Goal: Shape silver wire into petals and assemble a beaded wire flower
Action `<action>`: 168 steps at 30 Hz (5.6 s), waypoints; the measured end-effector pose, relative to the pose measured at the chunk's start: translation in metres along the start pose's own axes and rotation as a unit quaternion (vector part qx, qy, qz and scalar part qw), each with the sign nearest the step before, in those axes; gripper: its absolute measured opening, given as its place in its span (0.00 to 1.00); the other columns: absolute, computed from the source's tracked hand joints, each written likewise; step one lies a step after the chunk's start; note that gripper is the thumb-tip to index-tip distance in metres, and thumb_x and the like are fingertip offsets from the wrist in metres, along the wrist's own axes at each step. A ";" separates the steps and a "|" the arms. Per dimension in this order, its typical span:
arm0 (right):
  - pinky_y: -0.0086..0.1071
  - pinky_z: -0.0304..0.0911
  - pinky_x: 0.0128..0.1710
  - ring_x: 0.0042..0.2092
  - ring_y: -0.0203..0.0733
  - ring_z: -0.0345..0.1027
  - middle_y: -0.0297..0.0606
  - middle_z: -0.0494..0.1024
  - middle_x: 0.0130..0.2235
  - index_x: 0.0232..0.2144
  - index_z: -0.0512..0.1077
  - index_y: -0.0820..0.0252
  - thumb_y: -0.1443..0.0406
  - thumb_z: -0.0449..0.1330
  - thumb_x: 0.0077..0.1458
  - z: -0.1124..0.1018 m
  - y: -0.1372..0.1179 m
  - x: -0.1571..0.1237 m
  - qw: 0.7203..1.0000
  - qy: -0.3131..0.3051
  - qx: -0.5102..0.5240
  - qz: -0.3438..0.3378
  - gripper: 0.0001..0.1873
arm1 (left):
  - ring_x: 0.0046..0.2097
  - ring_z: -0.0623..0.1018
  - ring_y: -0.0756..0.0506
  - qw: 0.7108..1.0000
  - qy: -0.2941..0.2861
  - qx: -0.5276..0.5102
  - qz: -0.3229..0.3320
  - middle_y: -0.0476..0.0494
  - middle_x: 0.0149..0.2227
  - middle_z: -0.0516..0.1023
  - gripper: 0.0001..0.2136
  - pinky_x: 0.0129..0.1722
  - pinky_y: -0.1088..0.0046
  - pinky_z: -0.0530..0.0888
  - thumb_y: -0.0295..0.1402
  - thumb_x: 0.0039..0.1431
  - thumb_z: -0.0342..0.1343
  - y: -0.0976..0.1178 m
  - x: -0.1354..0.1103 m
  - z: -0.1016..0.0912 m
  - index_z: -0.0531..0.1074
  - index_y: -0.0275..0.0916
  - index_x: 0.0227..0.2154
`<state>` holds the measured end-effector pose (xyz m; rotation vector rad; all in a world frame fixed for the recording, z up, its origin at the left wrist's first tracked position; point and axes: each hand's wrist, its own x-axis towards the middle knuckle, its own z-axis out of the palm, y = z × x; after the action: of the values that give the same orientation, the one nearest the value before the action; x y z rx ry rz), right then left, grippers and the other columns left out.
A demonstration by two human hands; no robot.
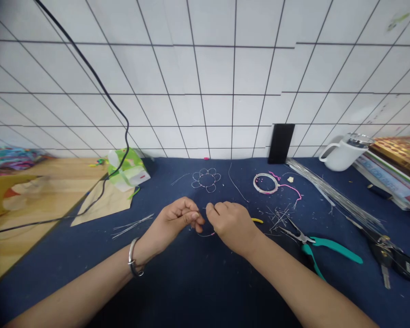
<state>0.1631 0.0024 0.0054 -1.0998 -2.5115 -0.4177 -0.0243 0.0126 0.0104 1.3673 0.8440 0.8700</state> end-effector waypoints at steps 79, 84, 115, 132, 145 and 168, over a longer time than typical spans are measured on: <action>0.30 0.60 0.37 0.33 0.37 0.66 0.39 0.72 0.29 0.30 0.71 0.61 0.69 0.48 0.57 0.028 -0.021 -0.004 0.960 0.058 0.233 0.142 0.12 | 0.26 0.67 0.53 0.998 0.001 -0.005 -0.067 0.49 0.25 0.69 0.10 0.29 0.76 0.64 0.37 0.54 0.53 -0.013 0.005 -0.001 0.69 0.34 0.25; 0.30 0.61 0.35 0.33 0.36 0.65 0.38 0.71 0.30 0.32 0.70 0.60 0.69 0.47 0.58 0.028 -0.024 -0.001 0.944 0.058 0.287 0.155 0.12 | 0.25 0.67 0.53 0.997 0.004 0.012 -0.076 0.49 0.24 0.69 0.08 0.28 0.76 0.64 0.34 0.53 0.53 -0.011 0.004 -0.003 0.69 0.35 0.25; 0.28 0.56 0.33 0.30 0.35 0.60 0.33 0.67 0.27 0.26 0.65 0.59 0.72 0.48 0.53 0.015 -0.027 0.004 0.884 0.062 0.393 0.244 0.08 | 0.27 0.67 0.52 0.994 0.032 0.089 -0.046 0.49 0.24 0.69 0.07 0.28 0.76 0.65 0.34 0.54 0.52 -0.007 0.000 0.005 0.70 0.36 0.27; 0.26 0.54 0.26 0.25 0.31 0.56 0.29 0.63 0.23 0.28 0.67 0.59 0.66 0.51 0.54 0.017 -0.017 0.004 0.757 0.081 0.552 0.338 0.06 | 0.28 0.66 0.52 0.978 0.050 0.201 0.013 0.51 0.26 0.66 0.08 0.28 0.77 0.63 0.36 0.57 0.49 -0.001 0.006 -0.011 0.67 0.37 0.31; 0.25 0.50 0.21 0.20 0.29 0.52 0.26 0.59 0.19 0.30 0.66 0.59 0.61 0.53 0.54 0.034 -0.008 0.005 0.632 0.189 0.625 0.418 0.08 | 0.36 0.74 0.48 0.986 0.009 -0.107 -0.126 0.40 0.41 0.72 0.11 0.32 0.74 0.69 0.37 0.55 0.53 -0.020 0.001 0.002 0.69 0.36 0.38; 0.26 0.58 0.36 0.34 0.33 0.66 0.33 0.73 0.30 0.31 0.71 0.58 0.70 0.50 0.55 0.018 -0.009 0.003 0.906 0.086 0.358 0.210 0.09 | 0.33 0.73 0.51 0.983 0.121 -0.136 -0.004 0.49 0.28 0.75 0.09 0.37 0.75 0.68 0.28 0.51 0.58 -0.032 0.000 0.015 0.68 0.38 0.36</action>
<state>0.1503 0.0058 -0.0105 -1.1610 -1.9152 0.4762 -0.0097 0.0050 -0.0215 1.0319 0.8776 1.1169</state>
